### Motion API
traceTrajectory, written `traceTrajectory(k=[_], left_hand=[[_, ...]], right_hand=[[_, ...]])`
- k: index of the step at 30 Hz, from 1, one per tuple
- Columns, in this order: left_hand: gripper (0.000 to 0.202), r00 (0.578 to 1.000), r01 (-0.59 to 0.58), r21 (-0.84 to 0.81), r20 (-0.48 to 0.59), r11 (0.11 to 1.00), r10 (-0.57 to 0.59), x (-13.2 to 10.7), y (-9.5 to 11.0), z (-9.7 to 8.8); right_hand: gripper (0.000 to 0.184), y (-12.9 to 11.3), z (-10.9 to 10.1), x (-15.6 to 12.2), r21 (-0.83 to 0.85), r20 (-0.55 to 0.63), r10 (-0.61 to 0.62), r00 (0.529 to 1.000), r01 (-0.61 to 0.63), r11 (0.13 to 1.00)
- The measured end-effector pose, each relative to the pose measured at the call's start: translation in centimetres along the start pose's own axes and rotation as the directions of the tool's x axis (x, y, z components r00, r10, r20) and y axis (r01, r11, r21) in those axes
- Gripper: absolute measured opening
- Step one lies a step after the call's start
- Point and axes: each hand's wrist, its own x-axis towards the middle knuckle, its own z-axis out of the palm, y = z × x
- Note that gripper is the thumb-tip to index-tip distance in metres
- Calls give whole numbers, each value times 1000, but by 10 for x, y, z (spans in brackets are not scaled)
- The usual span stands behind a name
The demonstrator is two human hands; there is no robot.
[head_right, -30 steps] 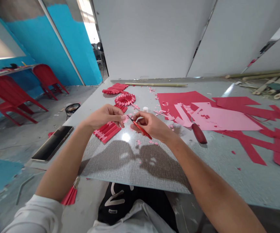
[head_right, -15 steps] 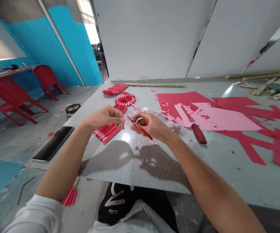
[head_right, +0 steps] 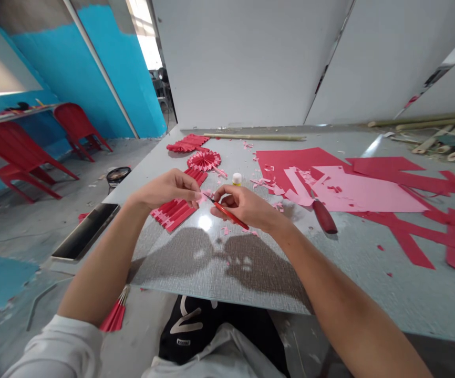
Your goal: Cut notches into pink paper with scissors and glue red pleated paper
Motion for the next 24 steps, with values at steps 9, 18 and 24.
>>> traceTrajectory(k=[9, 18, 24], left_hand=[[15, 999, -19, 48, 42, 999, 17, -1, 2, -1], [13, 999, -28, 79, 46, 996, 24, -1, 3, -2], [14, 999, -39, 110, 40, 993, 35, -1, 2, -2]], right_hand=[[34, 2, -4, -1, -45, 89, 6, 996, -2, 999], [36, 4, -4, 0, -25, 101, 6, 995, -4, 1000], [36, 4, -3, 1, -32, 92, 20, 996, -17, 999]])
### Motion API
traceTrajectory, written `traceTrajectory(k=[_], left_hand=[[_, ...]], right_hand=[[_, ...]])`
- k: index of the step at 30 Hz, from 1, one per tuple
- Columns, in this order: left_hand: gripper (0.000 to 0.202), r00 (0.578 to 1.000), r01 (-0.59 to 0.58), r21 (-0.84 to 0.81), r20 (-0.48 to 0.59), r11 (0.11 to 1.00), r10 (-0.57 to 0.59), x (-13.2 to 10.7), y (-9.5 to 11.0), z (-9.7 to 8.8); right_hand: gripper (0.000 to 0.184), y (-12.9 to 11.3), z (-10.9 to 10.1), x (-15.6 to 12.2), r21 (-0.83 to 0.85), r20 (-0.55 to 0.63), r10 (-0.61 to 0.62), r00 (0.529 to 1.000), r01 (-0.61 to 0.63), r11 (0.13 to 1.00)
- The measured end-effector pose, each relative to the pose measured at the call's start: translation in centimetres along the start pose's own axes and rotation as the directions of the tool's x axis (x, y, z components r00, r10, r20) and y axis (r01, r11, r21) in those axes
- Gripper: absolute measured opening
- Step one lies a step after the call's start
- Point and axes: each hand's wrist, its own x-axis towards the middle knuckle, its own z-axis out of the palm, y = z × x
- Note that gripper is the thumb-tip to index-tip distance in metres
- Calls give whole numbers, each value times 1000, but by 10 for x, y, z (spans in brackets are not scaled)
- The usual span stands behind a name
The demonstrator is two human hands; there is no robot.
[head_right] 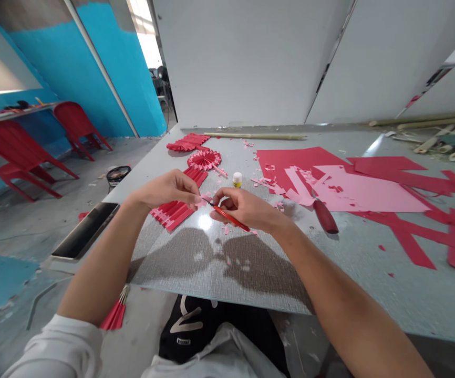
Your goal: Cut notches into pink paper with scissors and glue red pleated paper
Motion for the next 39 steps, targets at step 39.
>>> traceTrajectory(k=[39], left_hand=[[19, 1000, 19, -36, -1, 999, -19, 2, -4, 2]], right_hand=[[35, 2, 1, 1, 64, -14, 9, 1000, -8, 998]])
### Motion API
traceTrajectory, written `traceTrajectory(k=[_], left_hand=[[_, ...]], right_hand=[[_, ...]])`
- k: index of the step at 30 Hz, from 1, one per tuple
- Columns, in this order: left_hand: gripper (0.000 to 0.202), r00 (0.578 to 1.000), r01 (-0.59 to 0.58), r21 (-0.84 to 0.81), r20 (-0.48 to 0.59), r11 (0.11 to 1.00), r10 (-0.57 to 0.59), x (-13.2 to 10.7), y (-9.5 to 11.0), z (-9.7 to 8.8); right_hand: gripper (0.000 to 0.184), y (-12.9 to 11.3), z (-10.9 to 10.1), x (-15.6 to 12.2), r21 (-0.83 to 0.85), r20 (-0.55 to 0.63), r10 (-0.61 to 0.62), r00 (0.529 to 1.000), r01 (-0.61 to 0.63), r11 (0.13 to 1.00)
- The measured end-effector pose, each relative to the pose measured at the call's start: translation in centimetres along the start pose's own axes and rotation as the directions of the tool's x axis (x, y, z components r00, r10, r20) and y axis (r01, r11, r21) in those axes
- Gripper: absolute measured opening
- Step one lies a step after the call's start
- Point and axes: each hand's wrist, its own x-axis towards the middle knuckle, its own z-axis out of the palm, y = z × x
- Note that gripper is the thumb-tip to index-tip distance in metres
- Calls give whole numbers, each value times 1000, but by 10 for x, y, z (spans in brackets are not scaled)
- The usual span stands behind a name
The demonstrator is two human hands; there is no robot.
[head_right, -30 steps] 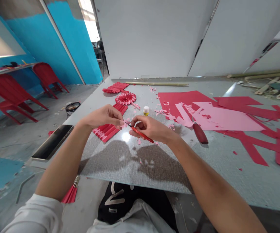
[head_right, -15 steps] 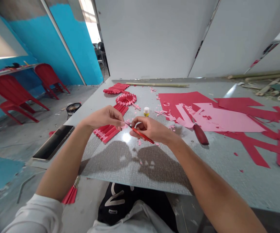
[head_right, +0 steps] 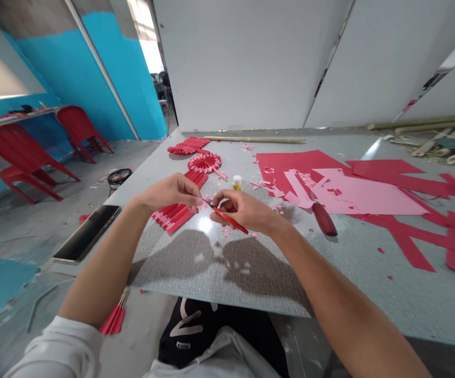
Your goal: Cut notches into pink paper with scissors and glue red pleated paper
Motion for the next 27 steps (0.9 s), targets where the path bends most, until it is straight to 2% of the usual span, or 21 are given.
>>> traceTrajectory(k=[10, 19, 27], left_hand=[[28, 999, -7, -143, -33, 990, 3, 1, 7, 8], [29, 999, -32, -165, -7, 986, 32, 2, 5, 11], [37, 999, -13, -163, -40, 987, 6, 2, 7, 12]], right_hand=[[35, -4, 5, 1, 121, -92, -69, 993, 80, 989], [33, 0, 7, 3, 172, -110, -74, 991, 92, 981], [40, 1, 8, 4, 231, -115, -58, 992, 84, 969]])
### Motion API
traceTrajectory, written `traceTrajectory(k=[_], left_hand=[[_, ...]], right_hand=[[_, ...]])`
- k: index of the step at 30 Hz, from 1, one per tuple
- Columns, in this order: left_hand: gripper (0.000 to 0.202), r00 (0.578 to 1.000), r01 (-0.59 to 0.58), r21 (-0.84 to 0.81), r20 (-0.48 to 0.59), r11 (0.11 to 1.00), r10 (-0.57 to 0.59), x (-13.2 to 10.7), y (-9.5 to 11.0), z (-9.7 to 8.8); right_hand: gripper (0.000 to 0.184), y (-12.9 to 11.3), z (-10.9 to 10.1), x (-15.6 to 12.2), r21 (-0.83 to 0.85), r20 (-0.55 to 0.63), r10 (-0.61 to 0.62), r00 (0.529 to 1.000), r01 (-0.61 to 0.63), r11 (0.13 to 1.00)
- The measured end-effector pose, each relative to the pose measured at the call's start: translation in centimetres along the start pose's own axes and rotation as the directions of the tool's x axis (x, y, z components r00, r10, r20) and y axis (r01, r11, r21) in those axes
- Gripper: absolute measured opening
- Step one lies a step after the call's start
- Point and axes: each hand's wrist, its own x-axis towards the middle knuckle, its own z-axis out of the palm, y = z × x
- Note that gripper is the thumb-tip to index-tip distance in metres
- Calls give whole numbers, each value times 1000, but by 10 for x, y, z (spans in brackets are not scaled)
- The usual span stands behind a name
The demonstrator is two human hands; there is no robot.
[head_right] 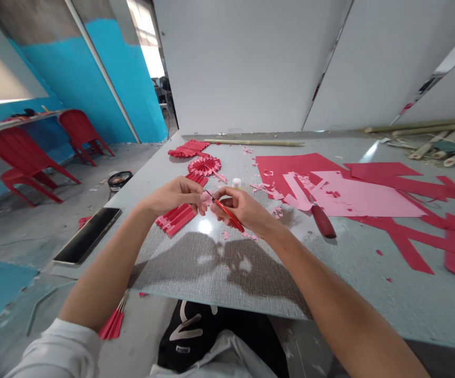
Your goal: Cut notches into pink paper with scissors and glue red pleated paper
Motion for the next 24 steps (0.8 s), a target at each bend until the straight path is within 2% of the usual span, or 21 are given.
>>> traceTrajectory(k=[7, 24], left_hand=[[35, 1000, -14, 3, -19, 1000, 14, 1, -3, 0], [30, 999, -22, -3, -33, 1000, 22, 1, -3, 0]], right_hand=[[41, -1, 3, -1, 23, 4, -10, 1000, 10, 1000], [34, 0, 10, 0, 36, -72, -43, 996, 45, 998]])
